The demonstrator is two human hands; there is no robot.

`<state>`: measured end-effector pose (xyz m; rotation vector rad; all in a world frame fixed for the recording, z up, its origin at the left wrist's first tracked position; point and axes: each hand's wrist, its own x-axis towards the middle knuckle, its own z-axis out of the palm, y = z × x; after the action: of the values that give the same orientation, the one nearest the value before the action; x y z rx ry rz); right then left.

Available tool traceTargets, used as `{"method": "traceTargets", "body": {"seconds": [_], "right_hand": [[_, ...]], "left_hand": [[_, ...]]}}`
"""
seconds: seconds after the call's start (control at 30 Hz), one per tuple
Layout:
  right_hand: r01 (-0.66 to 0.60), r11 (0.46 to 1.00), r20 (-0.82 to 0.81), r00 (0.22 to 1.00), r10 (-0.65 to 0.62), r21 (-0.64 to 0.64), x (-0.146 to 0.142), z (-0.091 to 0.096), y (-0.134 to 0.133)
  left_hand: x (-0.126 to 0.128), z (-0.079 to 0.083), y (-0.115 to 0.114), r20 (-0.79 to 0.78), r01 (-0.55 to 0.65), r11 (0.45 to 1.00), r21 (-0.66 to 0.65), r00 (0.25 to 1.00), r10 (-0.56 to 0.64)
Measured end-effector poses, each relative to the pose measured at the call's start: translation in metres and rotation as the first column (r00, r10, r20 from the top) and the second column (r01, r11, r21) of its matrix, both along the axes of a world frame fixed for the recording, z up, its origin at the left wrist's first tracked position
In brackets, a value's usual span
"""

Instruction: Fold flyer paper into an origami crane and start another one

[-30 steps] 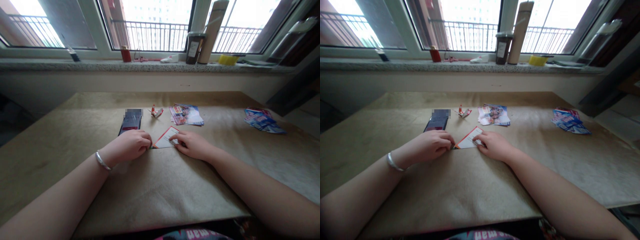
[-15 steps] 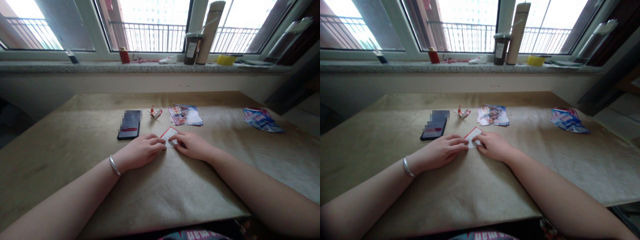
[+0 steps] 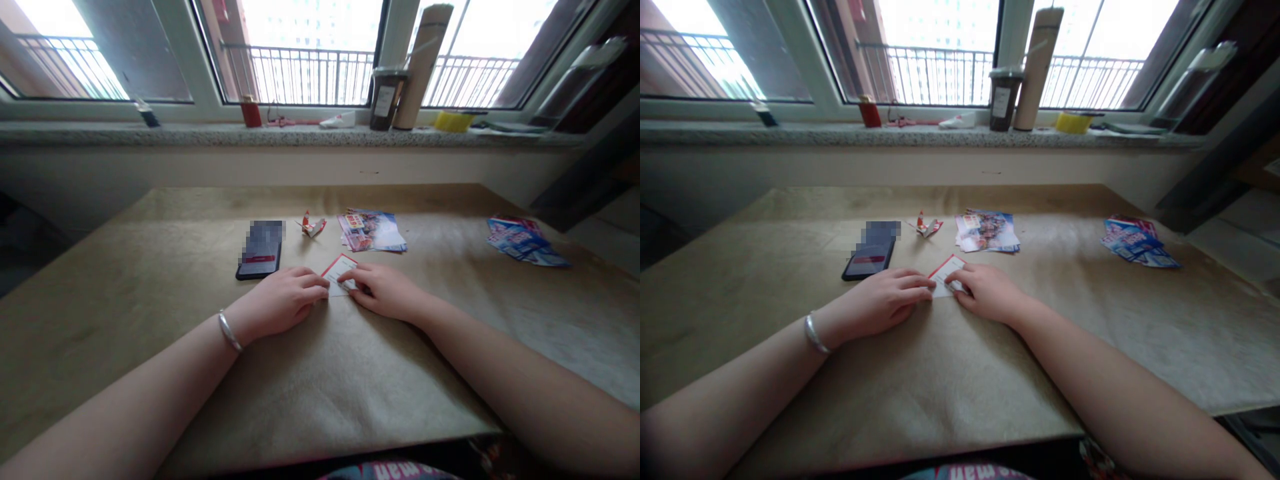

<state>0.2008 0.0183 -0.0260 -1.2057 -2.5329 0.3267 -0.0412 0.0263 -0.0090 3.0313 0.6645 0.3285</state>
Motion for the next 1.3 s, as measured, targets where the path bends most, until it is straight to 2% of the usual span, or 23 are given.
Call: {"method": "traceTargets", "body": {"seconds": [0.2,0.4,0.67,0.93,1.3], "right_hand": [[-0.009,1.0,-0.009,1.0,0.009,0.0,0.001,0.0,-0.001],[-0.05,0.995,0.008,0.999,0.05,0.089,0.0,0.0,-0.003],[-0.123,0.983,0.006,0.992,0.123,0.133,0.001,0.003,-0.002],[-0.174,0.978,0.06,0.984,0.167,0.119,0.008,0.011,-0.004],[-0.125,0.99,0.12,0.986,0.116,0.063,0.02,0.018,-0.004]], "left_hand": [[-0.007,0.0,0.004,0.047,-0.01,0.99,-0.142,0.999,0.017],[-0.009,0.0,0.005,0.055,-0.031,0.973,-0.227,0.998,0.044],[-0.013,-0.001,0.009,0.069,-0.012,0.969,-0.248,0.997,0.03],[-0.013,0.002,0.007,0.067,-0.011,0.96,-0.279,0.997,0.03],[-0.013,0.004,0.007,0.08,0.011,0.952,-0.307,0.997,0.014]]}}
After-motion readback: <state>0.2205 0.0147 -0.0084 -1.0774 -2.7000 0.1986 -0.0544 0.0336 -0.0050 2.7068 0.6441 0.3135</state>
